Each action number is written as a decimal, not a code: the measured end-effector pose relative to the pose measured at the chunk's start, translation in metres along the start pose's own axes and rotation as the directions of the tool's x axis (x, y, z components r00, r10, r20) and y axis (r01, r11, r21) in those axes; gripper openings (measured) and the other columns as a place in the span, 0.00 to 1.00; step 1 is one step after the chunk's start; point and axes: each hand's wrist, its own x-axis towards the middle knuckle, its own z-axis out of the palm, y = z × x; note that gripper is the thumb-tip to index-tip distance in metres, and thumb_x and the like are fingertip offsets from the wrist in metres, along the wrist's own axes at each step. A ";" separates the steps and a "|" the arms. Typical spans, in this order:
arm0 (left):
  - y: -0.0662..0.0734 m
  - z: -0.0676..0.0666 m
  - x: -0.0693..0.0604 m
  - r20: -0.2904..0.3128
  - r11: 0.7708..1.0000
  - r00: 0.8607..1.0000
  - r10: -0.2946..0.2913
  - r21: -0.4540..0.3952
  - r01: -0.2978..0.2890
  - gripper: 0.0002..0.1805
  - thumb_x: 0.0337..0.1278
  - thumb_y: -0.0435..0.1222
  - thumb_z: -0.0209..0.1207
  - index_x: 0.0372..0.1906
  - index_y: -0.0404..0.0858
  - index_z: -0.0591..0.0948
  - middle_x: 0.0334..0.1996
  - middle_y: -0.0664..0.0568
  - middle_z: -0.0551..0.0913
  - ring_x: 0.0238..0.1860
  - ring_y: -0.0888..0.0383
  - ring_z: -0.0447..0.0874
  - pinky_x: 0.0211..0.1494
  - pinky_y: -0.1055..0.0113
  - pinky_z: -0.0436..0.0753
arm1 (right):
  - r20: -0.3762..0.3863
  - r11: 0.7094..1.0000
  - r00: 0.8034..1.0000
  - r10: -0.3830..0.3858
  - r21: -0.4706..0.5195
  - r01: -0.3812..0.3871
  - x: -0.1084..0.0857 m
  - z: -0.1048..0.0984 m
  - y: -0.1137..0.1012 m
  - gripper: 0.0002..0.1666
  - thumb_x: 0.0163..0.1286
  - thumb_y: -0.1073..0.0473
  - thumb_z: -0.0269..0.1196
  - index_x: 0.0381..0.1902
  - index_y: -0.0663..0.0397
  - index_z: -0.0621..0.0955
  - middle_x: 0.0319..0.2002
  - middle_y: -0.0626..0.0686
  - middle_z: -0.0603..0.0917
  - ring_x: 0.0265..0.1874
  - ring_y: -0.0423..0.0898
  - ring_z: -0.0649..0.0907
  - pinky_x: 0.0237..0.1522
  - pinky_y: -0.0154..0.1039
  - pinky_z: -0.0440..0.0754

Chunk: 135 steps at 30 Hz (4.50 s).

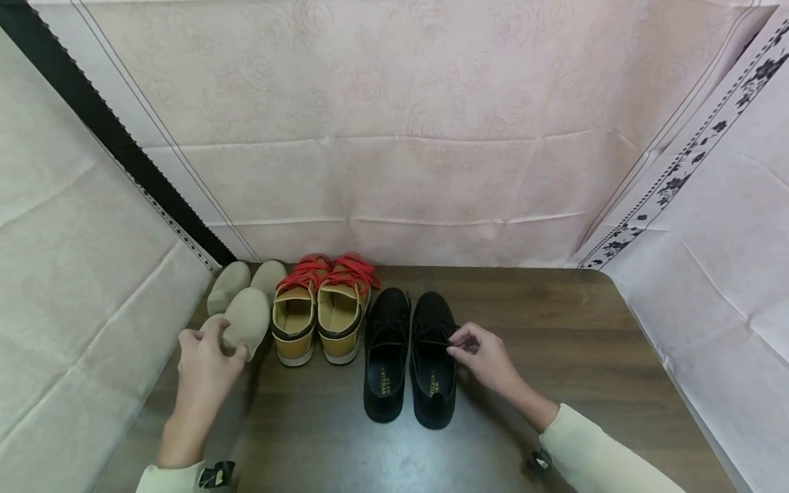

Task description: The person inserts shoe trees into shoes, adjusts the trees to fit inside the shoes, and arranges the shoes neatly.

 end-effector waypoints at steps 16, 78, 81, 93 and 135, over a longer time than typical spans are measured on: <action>0.018 -0.016 0.006 -0.100 0.998 0.994 0.032 -0.048 -0.037 0.25 0.55 0.31 0.65 0.60 0.31 0.78 0.50 0.26 0.67 0.40 0.27 0.73 0.41 0.30 0.74 | 0.002 1.000 1.000 0.012 -0.009 -0.012 0.000 0.000 -0.001 0.09 0.68 0.59 0.72 0.42 0.44 0.83 0.40 0.45 0.86 0.41 0.41 0.85 0.53 0.43 0.86; 0.134 0.004 -0.006 -0.096 0.800 0.816 0.571 -0.158 -0.579 0.24 0.54 0.31 0.72 0.58 0.35 0.83 0.47 0.37 0.74 0.30 0.52 0.76 0.31 0.59 0.81 | 0.034 1.000 0.999 0.005 0.015 -0.005 -0.001 -0.002 -0.002 0.08 0.70 0.60 0.71 0.44 0.45 0.83 0.41 0.47 0.86 0.43 0.43 0.85 0.54 0.42 0.86; 0.138 0.004 -0.009 -0.079 0.788 0.806 0.587 -0.173 -0.591 0.23 0.55 0.32 0.72 0.58 0.35 0.84 0.46 0.39 0.73 0.28 0.55 0.76 0.30 0.63 0.80 | 0.026 1.000 1.000 0.011 0.013 -0.011 -0.001 -0.002 -0.002 0.08 0.70 0.60 0.71 0.44 0.45 0.83 0.42 0.47 0.85 0.43 0.43 0.85 0.53 0.42 0.86; 0.155 0.012 -0.029 0.004 0.751 0.766 0.643 -0.200 -0.630 0.24 0.54 0.33 0.72 0.58 0.38 0.84 0.47 0.43 0.74 0.29 0.63 0.73 0.29 0.71 0.78 | 0.007 0.999 0.999 0.038 0.014 -0.038 -0.002 -0.002 -0.001 0.09 0.69 0.58 0.72 0.44 0.45 0.83 0.42 0.47 0.86 0.43 0.43 0.85 0.53 0.41 0.87; 0.171 0.018 -0.056 0.238 0.674 0.632 0.737 -0.319 -0.666 0.22 0.55 0.37 0.70 0.57 0.39 0.85 0.45 0.50 0.78 0.28 0.66 0.74 0.29 0.78 0.75 | -0.014 0.999 1.000 0.009 0.054 -0.008 -0.002 -0.001 0.003 0.07 0.70 0.59 0.70 0.43 0.47 0.83 0.41 0.48 0.85 0.42 0.44 0.84 0.48 0.32 0.85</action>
